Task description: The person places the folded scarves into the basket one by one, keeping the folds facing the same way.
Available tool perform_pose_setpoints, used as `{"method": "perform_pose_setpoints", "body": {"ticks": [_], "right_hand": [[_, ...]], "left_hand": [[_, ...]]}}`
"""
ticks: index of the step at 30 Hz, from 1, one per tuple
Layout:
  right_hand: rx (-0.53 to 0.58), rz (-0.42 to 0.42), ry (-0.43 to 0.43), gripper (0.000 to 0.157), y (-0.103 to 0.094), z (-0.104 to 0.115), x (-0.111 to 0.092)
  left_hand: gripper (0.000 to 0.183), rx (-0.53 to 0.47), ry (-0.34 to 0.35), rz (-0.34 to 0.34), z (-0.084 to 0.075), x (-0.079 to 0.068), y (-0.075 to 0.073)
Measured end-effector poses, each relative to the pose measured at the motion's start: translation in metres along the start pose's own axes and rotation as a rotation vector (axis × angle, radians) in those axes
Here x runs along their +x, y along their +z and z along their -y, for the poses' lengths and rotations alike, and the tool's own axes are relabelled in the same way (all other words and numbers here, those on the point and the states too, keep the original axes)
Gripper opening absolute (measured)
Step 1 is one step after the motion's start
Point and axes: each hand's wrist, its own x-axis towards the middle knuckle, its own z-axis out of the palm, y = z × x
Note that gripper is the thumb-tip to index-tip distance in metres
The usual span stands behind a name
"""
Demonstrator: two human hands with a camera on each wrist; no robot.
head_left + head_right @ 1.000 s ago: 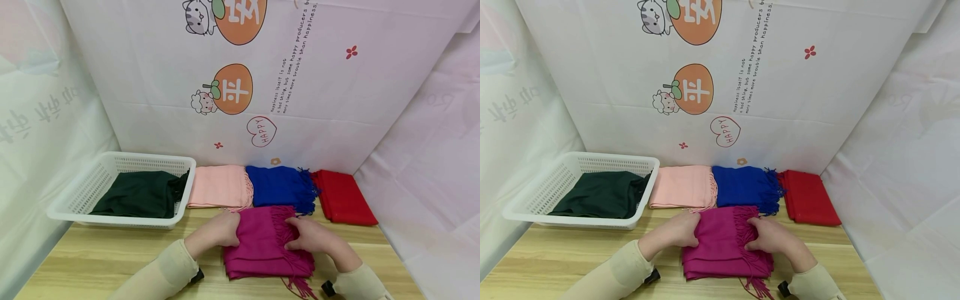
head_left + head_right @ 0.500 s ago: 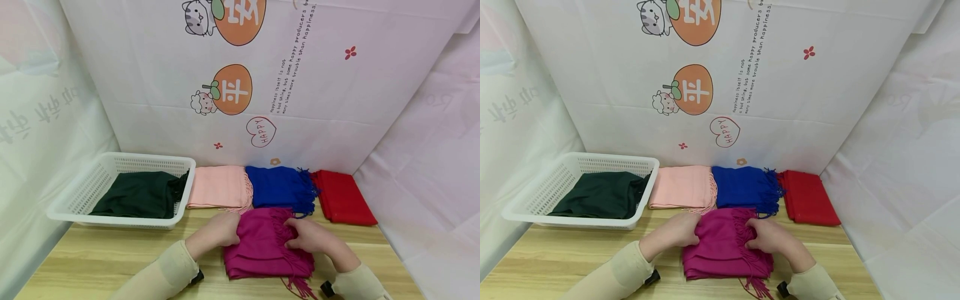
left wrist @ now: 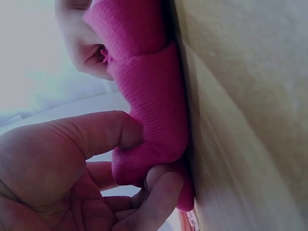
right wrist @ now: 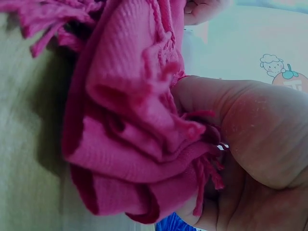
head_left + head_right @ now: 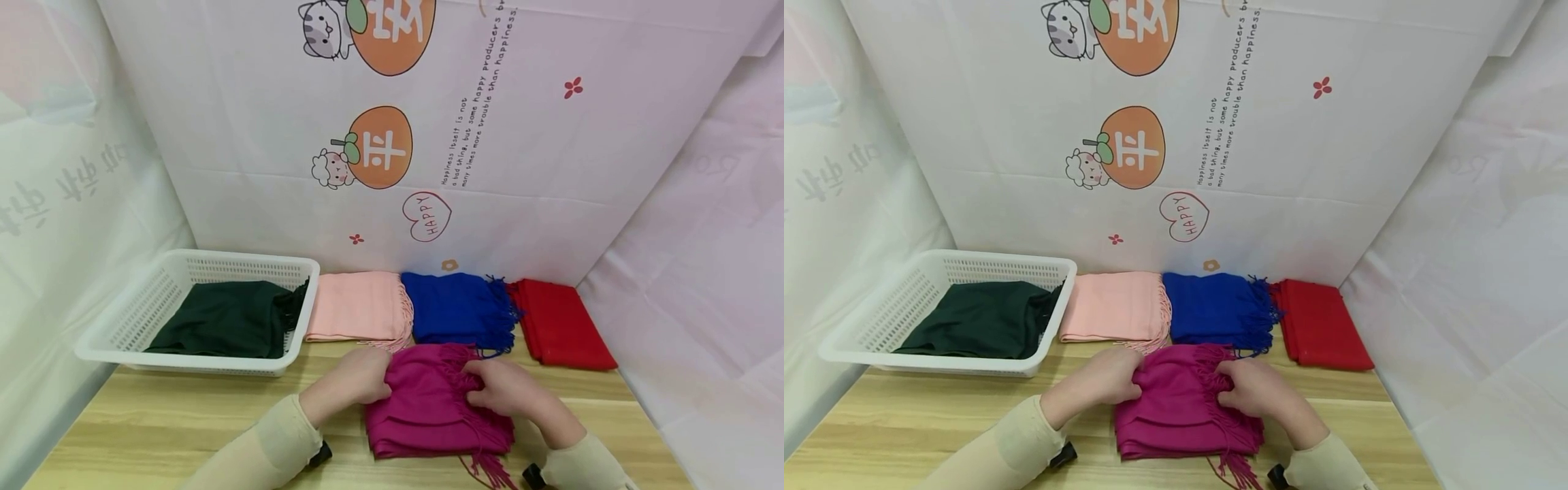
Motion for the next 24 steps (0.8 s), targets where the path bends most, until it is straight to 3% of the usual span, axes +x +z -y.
{"method": "perform_pose_setpoints", "body": {"ticks": [11, 24], "right_hand": [[0.005, -0.022, -0.040, 0.028, -0.002, 0.004, 0.000], [0.046, -0.042, -0.072, 0.021, -0.001, 0.010, 0.000]], "left_hand": [[0.035, 0.000, 0.009, 0.006, 0.000, -0.004, -0.004], [0.030, -0.058, -0.016, 0.007, -0.003, -0.011, -0.019]]}}
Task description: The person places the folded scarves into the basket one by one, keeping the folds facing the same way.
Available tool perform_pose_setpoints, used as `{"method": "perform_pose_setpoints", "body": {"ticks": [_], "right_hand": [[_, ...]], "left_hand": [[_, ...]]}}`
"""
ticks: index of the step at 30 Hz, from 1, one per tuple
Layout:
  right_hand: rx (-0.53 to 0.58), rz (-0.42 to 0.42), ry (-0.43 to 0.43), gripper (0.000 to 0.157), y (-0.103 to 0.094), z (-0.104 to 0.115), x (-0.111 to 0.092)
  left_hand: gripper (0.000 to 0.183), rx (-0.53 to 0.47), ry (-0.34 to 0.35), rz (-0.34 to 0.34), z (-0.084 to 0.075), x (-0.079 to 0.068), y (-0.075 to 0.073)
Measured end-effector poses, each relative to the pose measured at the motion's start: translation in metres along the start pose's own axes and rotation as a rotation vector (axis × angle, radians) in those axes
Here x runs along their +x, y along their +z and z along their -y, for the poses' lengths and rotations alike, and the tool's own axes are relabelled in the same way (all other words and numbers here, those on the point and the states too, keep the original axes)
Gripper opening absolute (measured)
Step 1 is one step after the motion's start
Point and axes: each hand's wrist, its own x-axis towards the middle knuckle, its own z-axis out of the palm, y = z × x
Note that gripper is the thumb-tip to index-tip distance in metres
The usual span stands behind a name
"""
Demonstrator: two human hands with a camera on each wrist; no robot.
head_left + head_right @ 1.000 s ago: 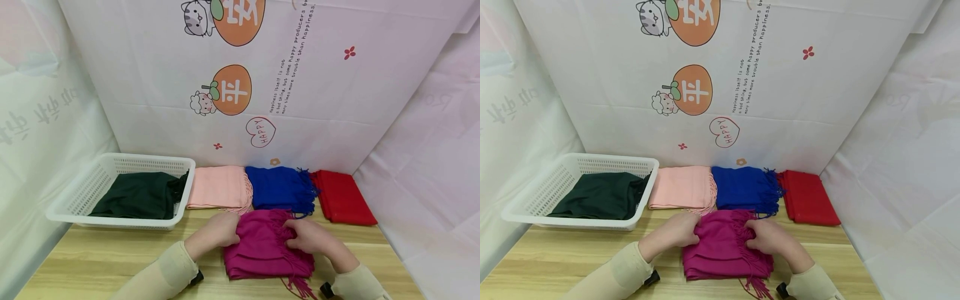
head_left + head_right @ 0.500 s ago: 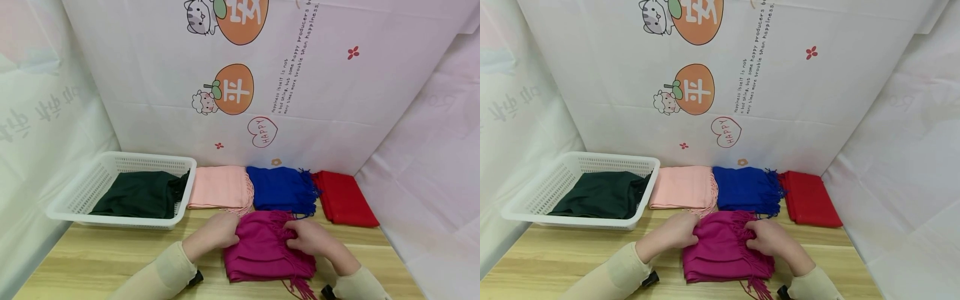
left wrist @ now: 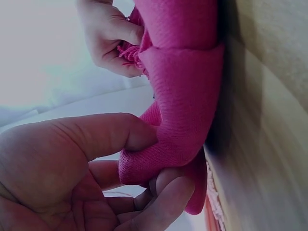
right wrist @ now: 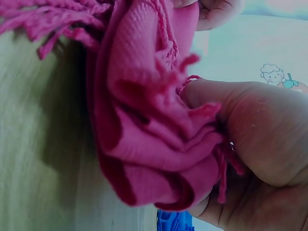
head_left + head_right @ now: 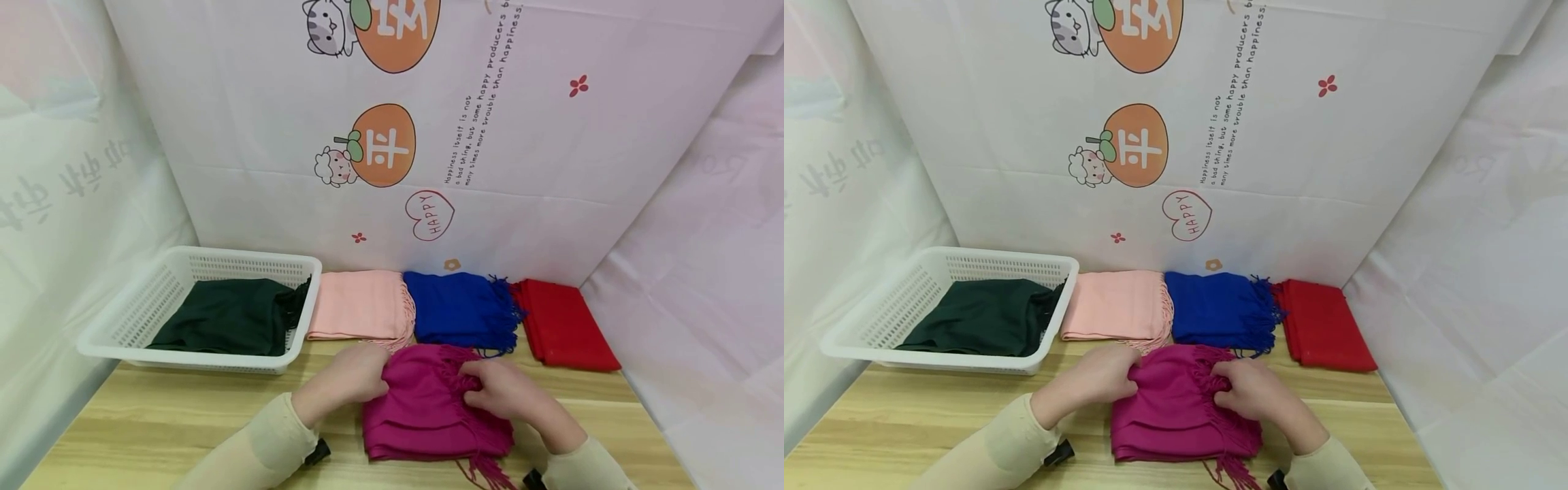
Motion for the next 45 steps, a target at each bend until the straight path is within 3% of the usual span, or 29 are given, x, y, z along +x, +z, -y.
{"method": "perform_pose_setpoints", "body": {"ticks": [13, 24, 45], "right_hand": [[0.038, -0.060, -0.026, 0.022, -0.005, 0.011, 0.006], [0.021, -0.108, -0.019, 0.023, -0.022, 0.032, 0.021], [0.050, -0.139, -0.048, 0.020, -0.046, 0.073, 0.057]], "left_hand": [[0.029, -0.024, 0.006, -0.035, 0.003, -0.010, -0.018], [0.017, -0.006, -0.024, -0.076, 0.006, -0.023, -0.049], [0.006, 0.019, -0.098, -0.120, 0.031, -0.039, -0.100]]}}
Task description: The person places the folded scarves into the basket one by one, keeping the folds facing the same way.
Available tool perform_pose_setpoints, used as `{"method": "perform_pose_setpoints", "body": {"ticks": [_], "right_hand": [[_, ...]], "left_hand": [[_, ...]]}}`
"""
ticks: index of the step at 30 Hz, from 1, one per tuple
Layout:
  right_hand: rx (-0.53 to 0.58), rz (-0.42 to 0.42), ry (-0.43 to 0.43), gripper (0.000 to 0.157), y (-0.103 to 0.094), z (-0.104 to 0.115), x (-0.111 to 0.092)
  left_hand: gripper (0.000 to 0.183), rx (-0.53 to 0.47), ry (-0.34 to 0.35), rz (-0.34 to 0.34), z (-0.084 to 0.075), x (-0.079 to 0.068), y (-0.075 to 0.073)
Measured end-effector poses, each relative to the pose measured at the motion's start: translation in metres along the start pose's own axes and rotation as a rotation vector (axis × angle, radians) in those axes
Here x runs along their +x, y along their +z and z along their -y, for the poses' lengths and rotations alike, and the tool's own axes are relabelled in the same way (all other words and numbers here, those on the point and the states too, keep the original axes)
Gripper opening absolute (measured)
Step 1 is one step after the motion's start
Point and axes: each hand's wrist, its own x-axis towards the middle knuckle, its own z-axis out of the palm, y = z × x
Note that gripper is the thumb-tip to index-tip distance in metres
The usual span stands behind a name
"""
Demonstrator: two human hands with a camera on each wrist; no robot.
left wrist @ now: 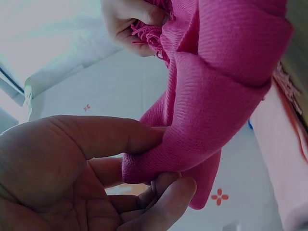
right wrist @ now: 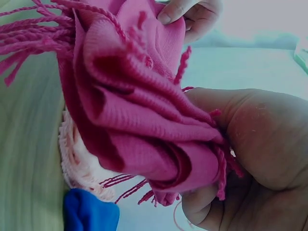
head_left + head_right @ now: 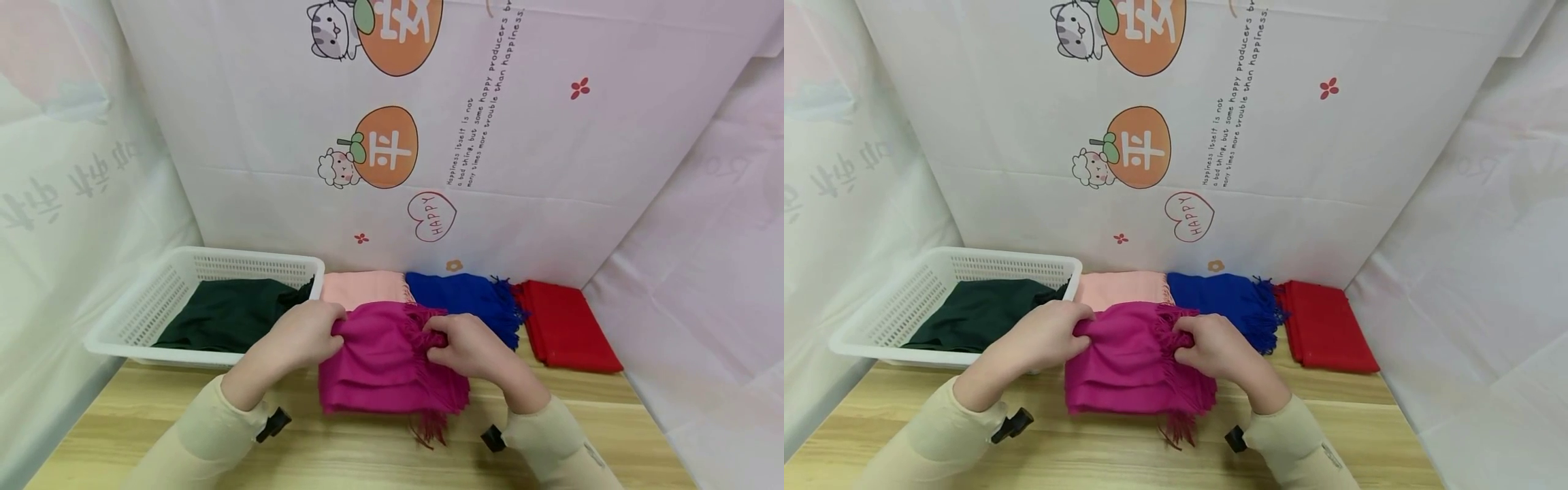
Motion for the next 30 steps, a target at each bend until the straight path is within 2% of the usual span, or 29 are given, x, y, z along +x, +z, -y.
{"method": "perform_pose_setpoints", "body": {"ticks": [10, 14, 17, 20, 24, 30], "right_hand": [[-0.007, 0.004, 0.000, 0.017, -0.007, 0.016, 0.021], [-0.015, 0.006, -0.002, 0.016, -0.010, 0.024, 0.031], [-0.023, 0.004, -0.018, 0.016, -0.011, 0.030, 0.038], [-0.026, 0.002, -0.030, 0.017, -0.011, 0.035, 0.046], [-0.026, -0.002, -0.036, 0.017, -0.008, 0.041, 0.057], [-0.043, -0.012, -0.035, 0.014, -0.003, 0.049, 0.070]], "left_hand": [[0.008, -0.021, 0.009, -0.022, 0.016, -0.003, -0.022], [0.002, -0.042, -0.024, -0.011, 0.022, -0.004, -0.031], [0.007, -0.050, -0.048, -0.013, 0.027, -0.005, -0.038], [0.009, -0.046, -0.053, -0.028, 0.033, -0.005, -0.044], [0.002, -0.038, -0.054, -0.036, 0.042, -0.006, -0.050], [0.018, -0.033, -0.051, -0.044, 0.054, -0.007, -0.054]]}}
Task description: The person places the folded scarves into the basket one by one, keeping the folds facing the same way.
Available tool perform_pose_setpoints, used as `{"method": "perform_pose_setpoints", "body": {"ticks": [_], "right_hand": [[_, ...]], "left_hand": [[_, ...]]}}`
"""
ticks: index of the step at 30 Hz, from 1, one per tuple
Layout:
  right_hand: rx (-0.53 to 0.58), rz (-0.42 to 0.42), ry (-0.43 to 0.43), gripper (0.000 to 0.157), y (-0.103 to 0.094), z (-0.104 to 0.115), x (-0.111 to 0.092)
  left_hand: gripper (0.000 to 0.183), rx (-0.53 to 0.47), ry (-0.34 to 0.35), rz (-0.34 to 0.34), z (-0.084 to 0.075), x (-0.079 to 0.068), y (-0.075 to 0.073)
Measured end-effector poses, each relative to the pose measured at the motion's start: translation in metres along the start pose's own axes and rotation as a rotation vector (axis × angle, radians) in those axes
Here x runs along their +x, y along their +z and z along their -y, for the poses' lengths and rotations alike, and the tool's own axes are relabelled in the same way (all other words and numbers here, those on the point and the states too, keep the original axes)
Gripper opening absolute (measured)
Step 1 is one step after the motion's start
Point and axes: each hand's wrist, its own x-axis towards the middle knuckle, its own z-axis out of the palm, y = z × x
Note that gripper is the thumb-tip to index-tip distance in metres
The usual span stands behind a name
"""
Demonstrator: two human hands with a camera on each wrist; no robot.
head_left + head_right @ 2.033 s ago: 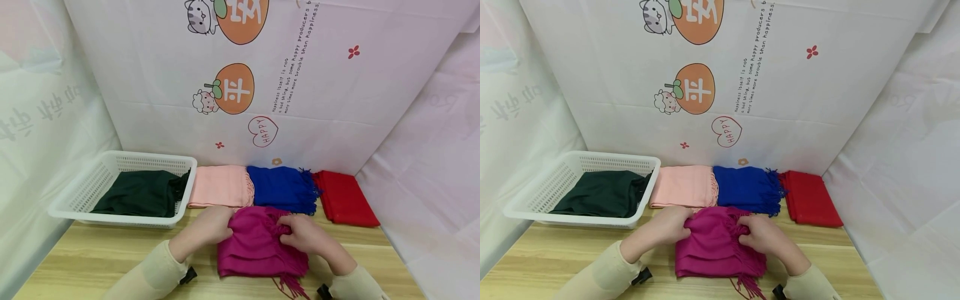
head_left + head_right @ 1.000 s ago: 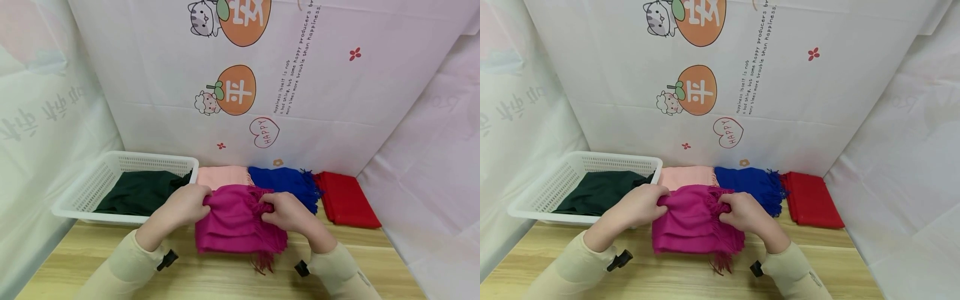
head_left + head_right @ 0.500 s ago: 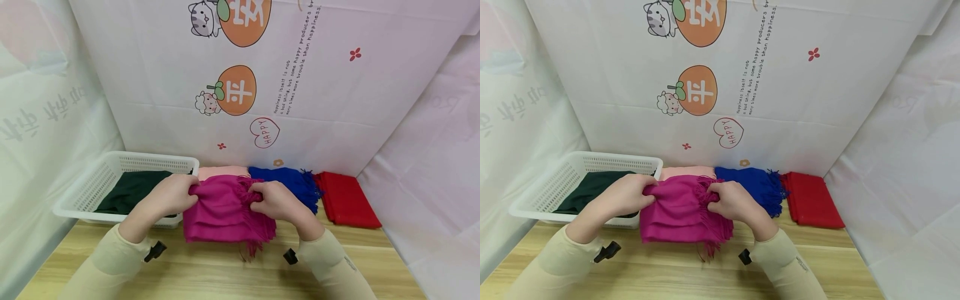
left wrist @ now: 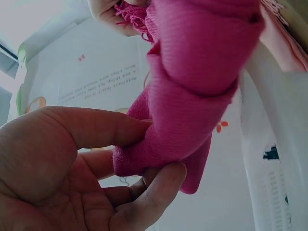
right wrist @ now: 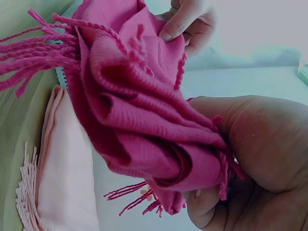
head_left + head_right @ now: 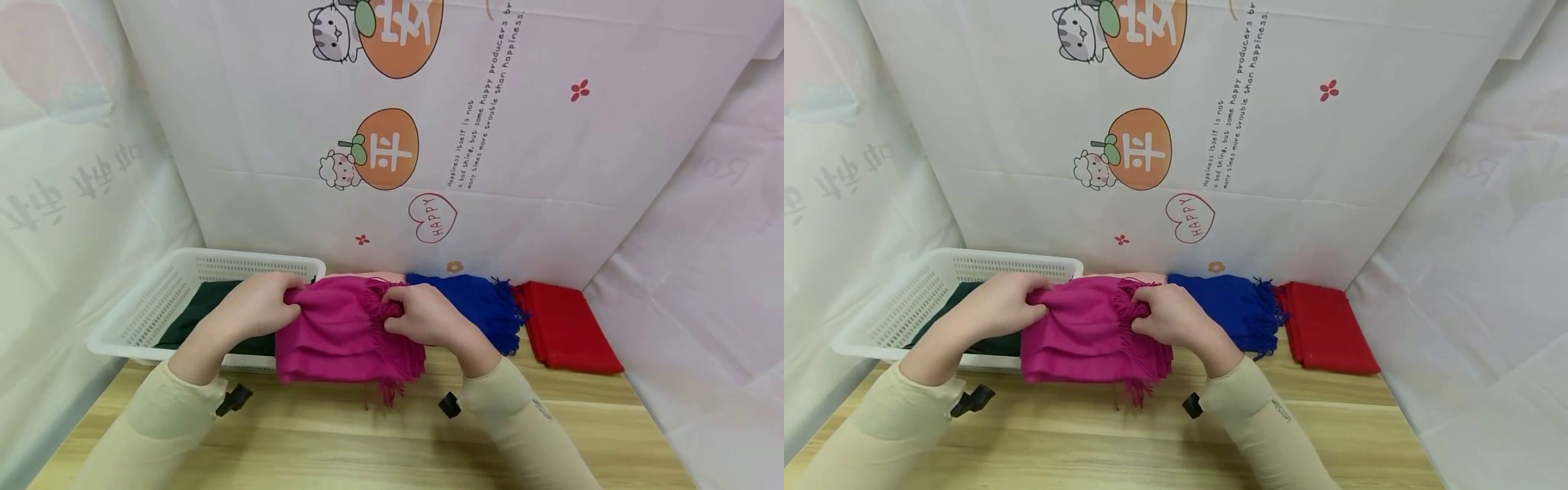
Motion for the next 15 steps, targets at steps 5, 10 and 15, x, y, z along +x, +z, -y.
{"method": "perform_pose_setpoints", "body": {"ticks": [5, 10, 15], "right_hand": [[-0.004, 0.002, -0.014, 0.014, 0.003, 0.006, 0.010], [0.000, 0.001, -0.024, 0.014, 0.006, 0.011, 0.019], [-0.020, -0.024, -0.050, 0.012, 0.011, 0.015, 0.029]], "left_hand": [[0.027, -0.013, -0.018, 0.003, 0.009, -0.001, -0.004], [0.031, -0.017, -0.033, 0.001, 0.017, -0.002, -0.009], [0.031, -0.004, -0.039, -0.002, 0.028, -0.001, -0.010]]}}
